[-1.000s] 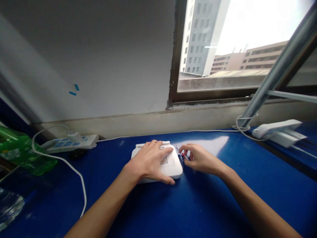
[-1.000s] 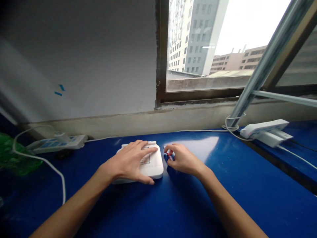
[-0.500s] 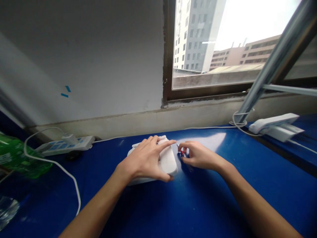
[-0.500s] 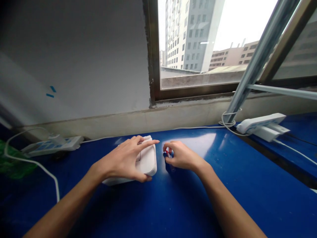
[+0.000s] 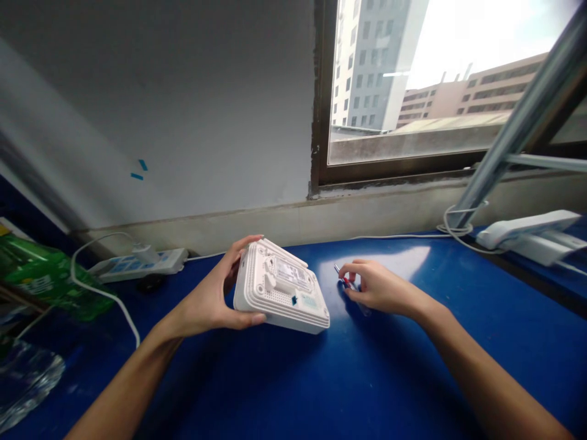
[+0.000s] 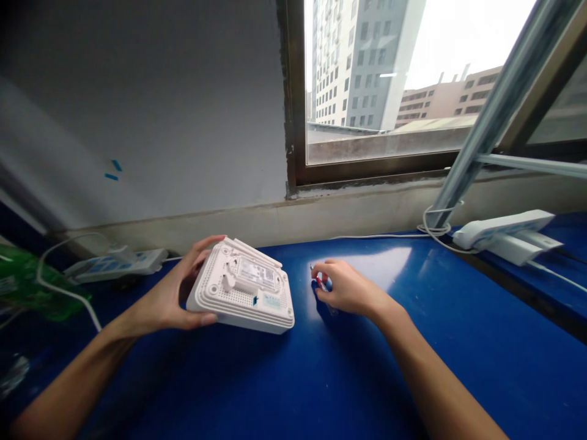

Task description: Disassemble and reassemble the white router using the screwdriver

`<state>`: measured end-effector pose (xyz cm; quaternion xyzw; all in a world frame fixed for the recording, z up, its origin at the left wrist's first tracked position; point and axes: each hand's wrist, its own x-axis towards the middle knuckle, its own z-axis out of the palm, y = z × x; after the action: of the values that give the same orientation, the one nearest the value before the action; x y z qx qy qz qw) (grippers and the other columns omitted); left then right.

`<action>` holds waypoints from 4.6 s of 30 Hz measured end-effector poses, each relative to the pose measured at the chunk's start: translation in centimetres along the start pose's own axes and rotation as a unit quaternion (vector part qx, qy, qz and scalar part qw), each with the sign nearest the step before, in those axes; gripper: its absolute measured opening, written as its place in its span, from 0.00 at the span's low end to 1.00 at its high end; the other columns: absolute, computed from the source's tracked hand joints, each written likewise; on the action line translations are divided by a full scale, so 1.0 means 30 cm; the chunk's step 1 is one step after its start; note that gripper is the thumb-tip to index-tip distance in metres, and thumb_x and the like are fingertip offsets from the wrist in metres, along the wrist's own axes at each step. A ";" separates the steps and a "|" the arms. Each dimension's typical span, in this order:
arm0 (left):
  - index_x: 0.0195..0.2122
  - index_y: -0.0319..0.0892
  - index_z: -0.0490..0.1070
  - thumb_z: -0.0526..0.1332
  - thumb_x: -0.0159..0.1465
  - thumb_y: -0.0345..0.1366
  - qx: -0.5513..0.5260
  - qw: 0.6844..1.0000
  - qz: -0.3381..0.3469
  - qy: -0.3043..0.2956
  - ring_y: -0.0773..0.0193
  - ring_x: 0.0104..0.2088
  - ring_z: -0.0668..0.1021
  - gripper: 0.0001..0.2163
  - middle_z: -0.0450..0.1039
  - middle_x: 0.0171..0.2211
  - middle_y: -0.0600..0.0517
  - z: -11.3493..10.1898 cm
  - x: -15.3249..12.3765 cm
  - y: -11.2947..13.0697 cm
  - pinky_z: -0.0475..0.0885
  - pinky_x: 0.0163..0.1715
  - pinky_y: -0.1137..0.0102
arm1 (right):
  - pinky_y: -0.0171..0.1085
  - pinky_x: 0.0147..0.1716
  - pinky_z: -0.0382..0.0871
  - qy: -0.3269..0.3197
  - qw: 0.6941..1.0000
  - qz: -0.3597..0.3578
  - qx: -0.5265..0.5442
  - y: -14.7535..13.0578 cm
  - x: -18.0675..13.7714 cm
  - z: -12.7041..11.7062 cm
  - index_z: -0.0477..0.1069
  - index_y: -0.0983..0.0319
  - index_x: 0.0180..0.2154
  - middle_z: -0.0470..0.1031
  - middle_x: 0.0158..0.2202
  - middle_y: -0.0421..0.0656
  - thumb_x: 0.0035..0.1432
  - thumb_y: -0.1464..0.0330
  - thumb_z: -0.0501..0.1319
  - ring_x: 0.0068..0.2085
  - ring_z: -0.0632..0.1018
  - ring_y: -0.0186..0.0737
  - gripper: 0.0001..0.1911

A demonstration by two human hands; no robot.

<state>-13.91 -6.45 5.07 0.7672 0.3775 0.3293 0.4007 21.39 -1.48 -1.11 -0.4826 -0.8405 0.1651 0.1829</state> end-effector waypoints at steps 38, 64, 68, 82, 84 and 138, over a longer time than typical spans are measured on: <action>0.73 0.60 0.51 0.71 0.55 0.61 0.290 0.956 -0.034 -0.011 0.40 0.73 0.51 0.47 0.47 0.74 0.45 0.060 -0.125 -0.186 0.54 0.69 0.43 | 0.37 0.31 0.70 -0.145 0.979 -0.082 -0.117 -0.280 0.231 -0.247 0.83 0.56 0.30 0.83 0.30 0.41 0.55 0.68 0.65 0.31 0.80 0.40 0.07; 0.71 0.55 0.59 0.60 0.65 0.61 0.289 0.936 -0.169 -0.107 0.46 0.71 0.61 0.36 0.56 0.72 0.49 -0.105 0.126 0.011 0.58 0.68 0.54 | 0.36 0.36 0.67 -0.042 0.993 0.017 -0.106 -0.380 0.274 -0.101 0.77 0.56 0.52 0.82 0.42 0.45 0.54 0.76 0.61 0.39 0.81 0.43 0.24; 0.70 0.53 0.61 0.61 0.65 0.59 0.274 0.938 -0.166 -0.131 0.49 0.69 0.64 0.34 0.62 0.70 0.50 -0.109 0.160 -0.015 0.59 0.68 0.56 | 0.38 0.34 0.66 -0.034 0.993 0.052 -0.103 -0.383 0.267 -0.096 0.79 0.60 0.47 0.83 0.38 0.49 0.64 0.69 0.59 0.36 0.81 0.45 0.13; 0.70 0.58 0.59 0.62 0.65 0.59 0.235 0.946 -0.165 -0.153 0.47 0.69 0.63 0.34 0.60 0.71 0.54 -0.143 0.176 -0.033 0.59 0.67 0.55 | 0.36 0.37 0.67 -0.066 0.994 -0.001 -0.090 -0.395 0.229 -0.100 0.68 0.56 0.61 0.82 0.44 0.47 0.61 0.77 0.58 0.43 0.81 0.43 0.27; 0.70 0.58 0.59 0.62 0.64 0.59 0.230 0.945 -0.167 -0.160 0.48 0.69 0.63 0.34 0.61 0.71 0.54 -0.142 0.180 -0.035 0.59 0.68 0.55 | 0.35 0.35 0.66 -0.069 0.993 0.004 -0.093 -0.406 0.232 -0.103 0.70 0.56 0.58 0.82 0.43 0.47 0.63 0.74 0.58 0.42 0.82 0.44 0.22; 0.47 0.48 0.82 0.67 0.58 0.52 0.309 0.911 -0.201 -0.187 0.46 0.49 0.79 0.20 0.81 0.47 0.46 -0.073 0.204 -0.007 0.71 0.43 0.65 | 0.39 0.39 0.68 -0.041 0.995 0.000 -0.093 -0.398 0.220 -0.098 0.68 0.58 0.57 0.78 0.49 0.49 0.64 0.74 0.58 0.44 0.79 0.46 0.20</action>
<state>-12.70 -0.40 7.15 0.8081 0.5246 -0.0410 0.2648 10.71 -1.17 7.89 -0.4904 -0.8589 0.1064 0.1024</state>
